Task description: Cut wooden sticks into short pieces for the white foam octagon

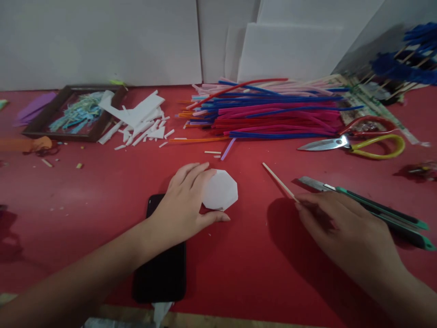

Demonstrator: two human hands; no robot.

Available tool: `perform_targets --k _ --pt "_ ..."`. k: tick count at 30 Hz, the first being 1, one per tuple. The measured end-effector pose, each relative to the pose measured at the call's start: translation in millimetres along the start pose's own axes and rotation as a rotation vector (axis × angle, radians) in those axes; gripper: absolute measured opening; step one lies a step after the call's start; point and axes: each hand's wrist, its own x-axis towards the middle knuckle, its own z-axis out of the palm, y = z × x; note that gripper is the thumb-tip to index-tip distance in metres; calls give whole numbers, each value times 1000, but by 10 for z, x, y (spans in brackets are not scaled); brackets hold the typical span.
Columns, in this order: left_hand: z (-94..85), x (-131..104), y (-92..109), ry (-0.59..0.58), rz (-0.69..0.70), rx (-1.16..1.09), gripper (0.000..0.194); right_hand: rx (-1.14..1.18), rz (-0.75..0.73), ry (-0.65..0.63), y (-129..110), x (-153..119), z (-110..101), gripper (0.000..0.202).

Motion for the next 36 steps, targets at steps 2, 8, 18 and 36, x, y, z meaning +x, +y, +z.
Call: perform_targets --k 2,8,18,36 --pt "-3 -1 25 -49 -18 -43 78 -15 -17 18 -8 7 0 7" --pt "7 -95 299 -173 179 -177 73 302 -143 -83 -232 1 -72 11" --pt "175 -38 542 -206 156 -308 70 531 -266 -170 -398 -64 -20 11" --pt "200 -50 551 -177 123 -399 66 568 -292 -156 -455 7 -71 14"
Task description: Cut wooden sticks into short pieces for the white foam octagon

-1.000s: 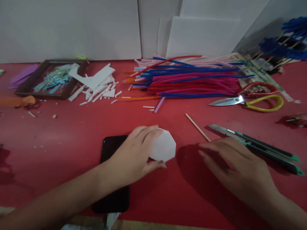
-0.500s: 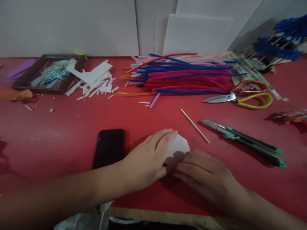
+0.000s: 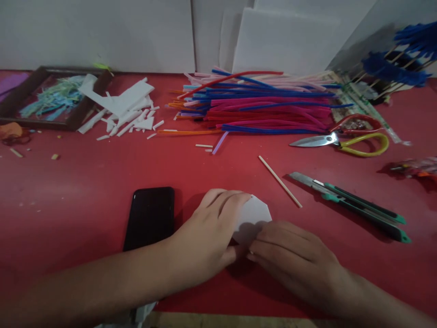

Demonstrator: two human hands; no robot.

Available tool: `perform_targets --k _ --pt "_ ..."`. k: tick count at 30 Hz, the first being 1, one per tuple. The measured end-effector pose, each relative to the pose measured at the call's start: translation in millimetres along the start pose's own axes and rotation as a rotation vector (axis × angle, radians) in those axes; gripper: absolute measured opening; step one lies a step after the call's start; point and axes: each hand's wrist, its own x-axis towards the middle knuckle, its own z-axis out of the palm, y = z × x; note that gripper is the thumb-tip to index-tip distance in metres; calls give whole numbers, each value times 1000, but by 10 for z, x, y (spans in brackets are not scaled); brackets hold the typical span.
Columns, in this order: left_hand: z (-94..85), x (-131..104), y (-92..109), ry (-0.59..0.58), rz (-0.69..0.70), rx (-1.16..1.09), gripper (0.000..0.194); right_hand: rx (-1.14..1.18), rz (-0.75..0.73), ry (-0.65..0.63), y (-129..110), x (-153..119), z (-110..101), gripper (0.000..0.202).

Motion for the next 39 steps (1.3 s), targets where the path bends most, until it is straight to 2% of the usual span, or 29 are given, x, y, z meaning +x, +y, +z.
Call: perform_targets --k 5,8,10,13,15,18,21,23,26,31,35,39 --pt "-3 -12 13 5 44 64 64 70 127 42 -25 10 -75 10" --pt "-51 -10 9 22 -11 189 62 8 179 52 -3 20 -156 11" --pt "-104 -2 -11 44 -67 282 72 -48 222 83 31 13 -185 12" --pt "-207 20 -73 18 -44 342 86 -86 272 131 92 -9 -185 13" --pt "-284 42 -134 -31 -16 321 83 -107 312 152 124 -21 -174 11" --pt "-383 79 -237 -63 42 257 90 -130 418 161 138 -32 -169 9" --pt "-420 105 -318 -152 165 136 71 27 505 119 114 -35 -170 10" --pt "-405 114 -338 -158 196 83 58 168 521 55 97 -32 -160 11" --pt "-360 118 -314 -90 154 110 60 242 524 -7 97 -30 -127 13" --pt "-366 112 -246 -57 78 179 78 117 524 67 134 -50 -82 13" --pt "-416 102 -274 -66 22 125 77 72 498 75 160 -41 -94 13" --pt "-420 99 -358 -80 34 -16 82 73 544 104 210 -18 -122 10"
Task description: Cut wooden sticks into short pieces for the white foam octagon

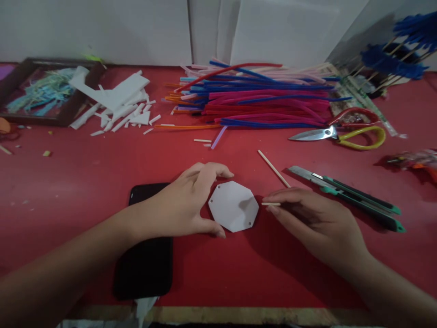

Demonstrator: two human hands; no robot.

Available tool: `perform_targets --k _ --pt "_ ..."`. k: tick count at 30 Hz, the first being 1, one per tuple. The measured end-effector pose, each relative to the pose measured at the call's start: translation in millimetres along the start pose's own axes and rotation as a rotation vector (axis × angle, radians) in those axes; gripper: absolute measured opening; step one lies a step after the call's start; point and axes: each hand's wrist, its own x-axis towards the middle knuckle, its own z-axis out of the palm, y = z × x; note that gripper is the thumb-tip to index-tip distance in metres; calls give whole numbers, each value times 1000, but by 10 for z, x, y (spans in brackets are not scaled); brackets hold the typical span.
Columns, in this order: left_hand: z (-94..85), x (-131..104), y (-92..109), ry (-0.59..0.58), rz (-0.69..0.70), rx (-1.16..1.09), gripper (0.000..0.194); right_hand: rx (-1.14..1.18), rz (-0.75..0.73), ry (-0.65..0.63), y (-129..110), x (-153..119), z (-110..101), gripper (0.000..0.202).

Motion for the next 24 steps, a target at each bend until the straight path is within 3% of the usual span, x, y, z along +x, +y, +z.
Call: perform_targets --k 7,14,20,24 --pt "29 14 -80 10 19 -115 75 148 -36 77 81 4 61 16" --pt "17 12 -68 16 27 -58 75 -14 -130 59 76 22 61 7" --pt "57 -3 -26 57 61 102 80 -74 -238 100 31 31 56 12" --pt "85 -1 -1 79 80 253 95 -128 -280 105 -17 29 30 14"
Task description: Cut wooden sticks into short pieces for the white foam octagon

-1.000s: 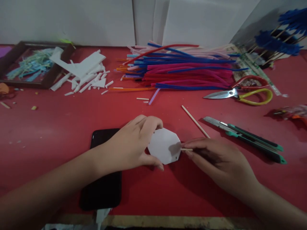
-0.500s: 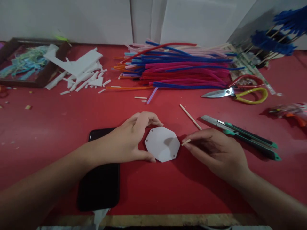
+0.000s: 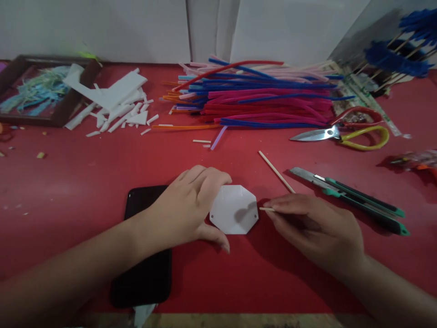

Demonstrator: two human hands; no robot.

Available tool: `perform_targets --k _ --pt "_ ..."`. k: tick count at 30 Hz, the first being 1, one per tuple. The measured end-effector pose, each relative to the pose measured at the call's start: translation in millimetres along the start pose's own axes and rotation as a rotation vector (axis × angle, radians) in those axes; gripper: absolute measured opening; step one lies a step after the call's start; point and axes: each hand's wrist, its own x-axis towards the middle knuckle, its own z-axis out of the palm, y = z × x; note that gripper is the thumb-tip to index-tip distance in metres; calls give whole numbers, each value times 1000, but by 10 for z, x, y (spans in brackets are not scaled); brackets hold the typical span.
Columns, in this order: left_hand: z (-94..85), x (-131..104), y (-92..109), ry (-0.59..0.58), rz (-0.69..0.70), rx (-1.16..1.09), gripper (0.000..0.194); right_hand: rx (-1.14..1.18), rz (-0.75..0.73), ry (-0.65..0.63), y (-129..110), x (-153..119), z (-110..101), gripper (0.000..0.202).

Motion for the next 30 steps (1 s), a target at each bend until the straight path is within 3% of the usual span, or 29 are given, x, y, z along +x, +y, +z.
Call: perform_targets --k 4,10,19,24,30 --pt "-41 14 -2 -47 -43 -53 97 61 -118 -58 -30 -17 -69 17" --pt "-41 22 19 -5 -94 -17 95 207 -270 -225 -50 -92 -34 16" --pt "-54 19 32 -65 -141 -113 95 -23 -45 -96 -16 -79 -35 14" --pt "-101 40 59 -187 -116 -306 72 -33 19 -49 20 -70 -45 12" --pt "-144 72 14 -213 48 -252 15 -35 28 -7 82 -19 -37 8"
